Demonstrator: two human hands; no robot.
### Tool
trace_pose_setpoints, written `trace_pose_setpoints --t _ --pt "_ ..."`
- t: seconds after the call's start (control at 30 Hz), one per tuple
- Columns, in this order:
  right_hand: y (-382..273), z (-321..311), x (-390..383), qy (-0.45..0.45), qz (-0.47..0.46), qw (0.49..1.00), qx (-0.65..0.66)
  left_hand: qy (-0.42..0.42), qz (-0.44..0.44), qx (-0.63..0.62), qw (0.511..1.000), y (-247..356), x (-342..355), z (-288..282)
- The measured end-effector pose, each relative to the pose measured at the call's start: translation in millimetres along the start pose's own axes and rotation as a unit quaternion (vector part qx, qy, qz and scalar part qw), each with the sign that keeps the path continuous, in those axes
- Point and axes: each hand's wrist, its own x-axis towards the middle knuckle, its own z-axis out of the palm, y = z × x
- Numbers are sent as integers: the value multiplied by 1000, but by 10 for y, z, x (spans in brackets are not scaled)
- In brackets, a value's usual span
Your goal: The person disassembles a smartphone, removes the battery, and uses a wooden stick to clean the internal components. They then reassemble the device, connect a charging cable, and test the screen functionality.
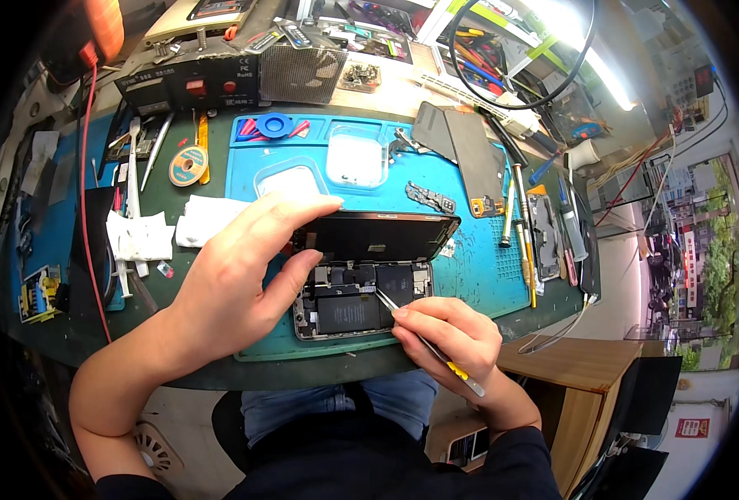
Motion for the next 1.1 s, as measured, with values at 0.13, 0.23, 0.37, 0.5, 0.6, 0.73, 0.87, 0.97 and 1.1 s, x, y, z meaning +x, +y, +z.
trace_pose_setpoints --t 0.13,0.23,0.37,0.5,0.6,0.73,0.87,0.97,1.1 --pt "-22 -3 -7 -10 11 1000 2 1 2 2 1000 0 0 -3" --pt "-25 -3 -12 -16 17 1000 6 5 8 5 1000 -8 4 3" --pt "-38 4 -8 -13 9 1000 0 0 1 -2 1000 5 4 -5" --pt "-31 23 -3 -12 -15 1000 -18 4 5 4 1000 -13 -1 1" --pt "-11 32 -6 -10 -39 998 -38 6 8 4 1000 -10 0 4" --pt "5 65 -52 -11 -68 995 -74 3 2 -1 1000 -4 2 2" --pt "-9 84 -88 -2 -117 984 -136 2 4 -3 1000 -9 5 4" --pt "-18 88 -106 4 -146 975 -166 4 14 -2 1000 -18 9 7" --pt "-72 48 -106 -7 -157 969 -191 9 21 6 1000 -4 3 -4"
